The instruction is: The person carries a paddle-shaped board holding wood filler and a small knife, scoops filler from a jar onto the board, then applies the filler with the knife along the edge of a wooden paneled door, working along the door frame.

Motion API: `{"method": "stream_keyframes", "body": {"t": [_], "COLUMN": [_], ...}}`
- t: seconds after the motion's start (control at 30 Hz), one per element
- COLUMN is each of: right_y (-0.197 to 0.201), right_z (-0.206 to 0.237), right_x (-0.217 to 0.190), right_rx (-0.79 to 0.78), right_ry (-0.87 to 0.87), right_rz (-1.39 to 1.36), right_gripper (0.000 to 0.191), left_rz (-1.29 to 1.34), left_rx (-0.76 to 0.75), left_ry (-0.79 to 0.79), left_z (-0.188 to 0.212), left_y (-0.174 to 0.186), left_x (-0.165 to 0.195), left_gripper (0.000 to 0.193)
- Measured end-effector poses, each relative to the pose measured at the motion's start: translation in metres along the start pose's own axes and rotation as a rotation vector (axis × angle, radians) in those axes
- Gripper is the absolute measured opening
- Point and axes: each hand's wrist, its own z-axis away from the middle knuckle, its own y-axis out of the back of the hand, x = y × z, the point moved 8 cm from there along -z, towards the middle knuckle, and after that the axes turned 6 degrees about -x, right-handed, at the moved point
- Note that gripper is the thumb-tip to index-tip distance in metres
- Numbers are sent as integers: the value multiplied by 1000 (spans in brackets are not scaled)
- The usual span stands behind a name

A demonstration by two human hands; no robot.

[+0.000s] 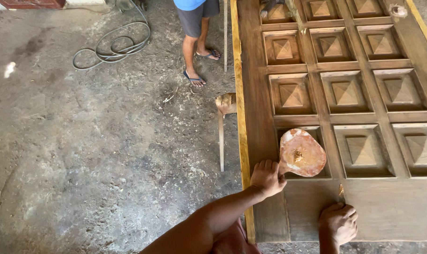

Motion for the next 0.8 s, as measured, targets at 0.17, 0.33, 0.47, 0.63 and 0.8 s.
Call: {"method": "stream_keyframes", "body": {"t": [0.17, 0.33, 0.47, 0.63, 0.8], "right_y": [3, 2, 3, 5, 8], "right_z": [1, 2, 2, 3, 1], "right_x": [-2, -1, 0, -1, -1], "right_rx": [19, 2, 4, 20, -7], "right_ry": [13, 12, 0, 1, -25], "right_rz": [12, 5, -8, -11, -2], "right_gripper": [35, 33, 32, 31, 30], "left_rz": [-10, 13, 3, 10, -14], "left_rx": [78, 102, 110, 144, 124], "left_ry": [-19, -15, -15, -25, -41], "left_z": [2, 3, 3, 3, -1], "left_y": [7, 9, 9, 11, 5], "left_x": [2, 2, 3, 4, 7], "left_gripper": [27, 26, 25, 23, 23]}}
